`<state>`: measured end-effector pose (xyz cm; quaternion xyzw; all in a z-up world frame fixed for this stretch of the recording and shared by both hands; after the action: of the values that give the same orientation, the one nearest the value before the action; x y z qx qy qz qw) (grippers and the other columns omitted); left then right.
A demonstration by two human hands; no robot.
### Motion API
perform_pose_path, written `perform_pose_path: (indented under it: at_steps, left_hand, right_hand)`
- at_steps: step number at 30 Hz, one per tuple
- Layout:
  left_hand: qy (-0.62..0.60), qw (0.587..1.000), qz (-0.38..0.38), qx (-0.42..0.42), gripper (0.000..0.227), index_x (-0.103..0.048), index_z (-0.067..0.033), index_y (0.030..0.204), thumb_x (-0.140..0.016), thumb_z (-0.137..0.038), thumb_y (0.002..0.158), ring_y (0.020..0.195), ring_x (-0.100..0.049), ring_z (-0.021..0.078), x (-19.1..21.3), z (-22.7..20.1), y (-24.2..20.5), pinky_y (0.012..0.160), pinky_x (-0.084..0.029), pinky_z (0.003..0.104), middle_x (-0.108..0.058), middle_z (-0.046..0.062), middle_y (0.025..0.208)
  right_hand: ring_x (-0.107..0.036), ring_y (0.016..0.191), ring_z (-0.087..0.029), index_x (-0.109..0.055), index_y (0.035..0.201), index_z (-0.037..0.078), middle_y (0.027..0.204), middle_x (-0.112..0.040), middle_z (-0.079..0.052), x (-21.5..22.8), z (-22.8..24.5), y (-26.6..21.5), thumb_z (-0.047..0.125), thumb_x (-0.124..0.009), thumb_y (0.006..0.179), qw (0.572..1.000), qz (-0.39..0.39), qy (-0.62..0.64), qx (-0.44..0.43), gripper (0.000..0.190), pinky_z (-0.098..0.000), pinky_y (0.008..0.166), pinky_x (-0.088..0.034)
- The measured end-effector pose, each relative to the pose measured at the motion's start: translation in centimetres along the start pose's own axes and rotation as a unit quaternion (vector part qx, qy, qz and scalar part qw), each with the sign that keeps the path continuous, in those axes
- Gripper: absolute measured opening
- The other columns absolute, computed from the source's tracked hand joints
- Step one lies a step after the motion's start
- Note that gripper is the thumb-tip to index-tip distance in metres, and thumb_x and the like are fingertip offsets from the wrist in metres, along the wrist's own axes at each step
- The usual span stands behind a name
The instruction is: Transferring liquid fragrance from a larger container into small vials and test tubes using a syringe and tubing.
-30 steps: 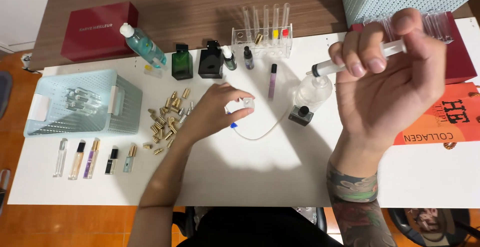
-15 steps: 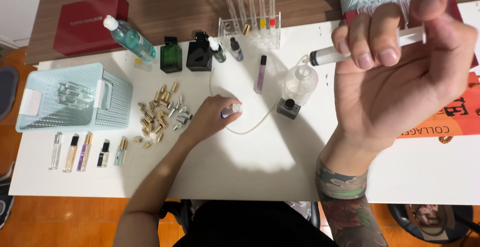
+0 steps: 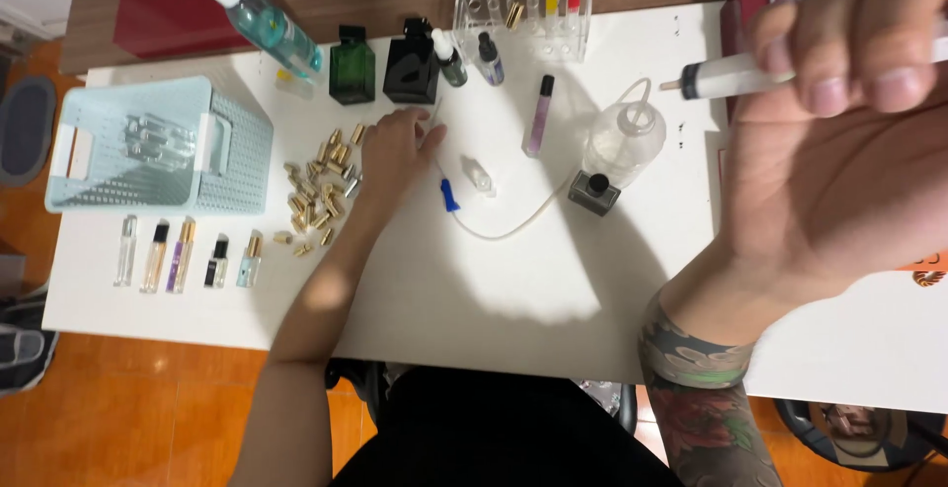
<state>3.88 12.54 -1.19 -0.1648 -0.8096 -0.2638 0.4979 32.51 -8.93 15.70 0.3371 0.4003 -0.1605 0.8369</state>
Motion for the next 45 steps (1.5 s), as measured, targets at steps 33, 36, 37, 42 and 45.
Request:
perform_pose_path:
  at_steps: [33, 36, 37, 42, 45]
  left_hand:
    - [-0.304, 0.935, 0.016, -0.182, 0.009, -0.073, -0.0115, 0.104, -0.074, -0.018, 0.097, 0.077, -0.064, 0.0171, 19.4, -9.2, -3.3, 0.082, -0.046, 0.034, -0.070, 0.002, 0.082]
    - [-0.320, 0.920, -0.003, -0.225, 0.010, -0.071, -0.0107, 0.104, -0.074, -0.019, 0.099, 0.080, -0.067, 0.0174, 19.5, -9.6, -3.4, 0.086, -0.048, 0.034, -0.072, 0.002, 0.086]
    - [-0.326, 0.916, -0.021, -0.232, 0.010, -0.070, -0.0104, 0.105, -0.074, -0.018, 0.100, 0.082, -0.067, 0.0180, 19.7, -9.5, -3.4, 0.088, -0.049, 0.034, -0.072, 0.003, 0.089]
    - [-0.344, 0.908, -0.075, -0.227, 0.010, -0.071, -0.0093, 0.109, -0.074, -0.014, 0.100, 0.086, -0.066, 0.0196, 19.9, -8.0, -2.8, 0.088, -0.050, 0.035, -0.072, 0.004, 0.093]
    - [-0.351, 0.903, -0.104, -0.223, 0.012, -0.073, -0.0088, 0.112, -0.074, -0.009, 0.100, 0.086, -0.063, 0.0199, 20.6, -7.7, -2.4, 0.086, -0.050, 0.035, -0.070, 0.004, 0.091]
  right_hand:
    - [-0.068, 0.087, -0.017, -0.054, 0.116, 0.001, 0.098, -0.062, -0.008, -6.7, -6.8, -1.0, 0.017, -0.082, 0.104, 0.899, 0.082, -0.427, 0.050, 0.034, -0.0305, 0.082, -0.059]
    - [-0.071, 0.082, -0.016, -0.048, 0.115, 0.007, 0.096, -0.065, -0.007, -7.7, -7.1, -1.0, 0.015, -0.082, 0.099, 0.904, 0.082, -0.418, 0.039, 0.038, -0.0283, 0.074, -0.062]
    - [-0.071, 0.084, -0.016, -0.047, 0.113, 0.007, 0.097, -0.066, -0.009, -8.2, -7.3, -1.2, 0.012, -0.080, 0.100, 0.893, 0.097, -0.437, 0.035, 0.036, -0.0279, 0.076, -0.062]
    - [-0.069, 0.088, -0.016, -0.053, 0.113, 0.001, 0.104, -0.066, -0.010, -8.7, -8.8, -1.7, 0.005, -0.072, 0.101, 0.834, 0.134, -0.535, 0.005, 0.023, -0.0249, 0.079, -0.057]
    - [-0.064, 0.085, -0.014, -0.065, 0.117, -0.005, 0.103, -0.067, -0.010, -8.7, -9.2, -1.9, -0.001, -0.069, 0.101, 0.775, 0.174, -0.608, 0.016, 0.017, -0.0218, 0.076, -0.051]
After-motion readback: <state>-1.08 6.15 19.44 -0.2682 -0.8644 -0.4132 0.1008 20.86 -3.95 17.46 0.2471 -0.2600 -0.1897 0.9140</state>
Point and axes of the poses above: each hand's wrist, its own y-axis towards the middle knuckle, its own x-axis out of the back of the hand, z = x × y, the point moved 8 cm from there along y, towards the middle knuckle
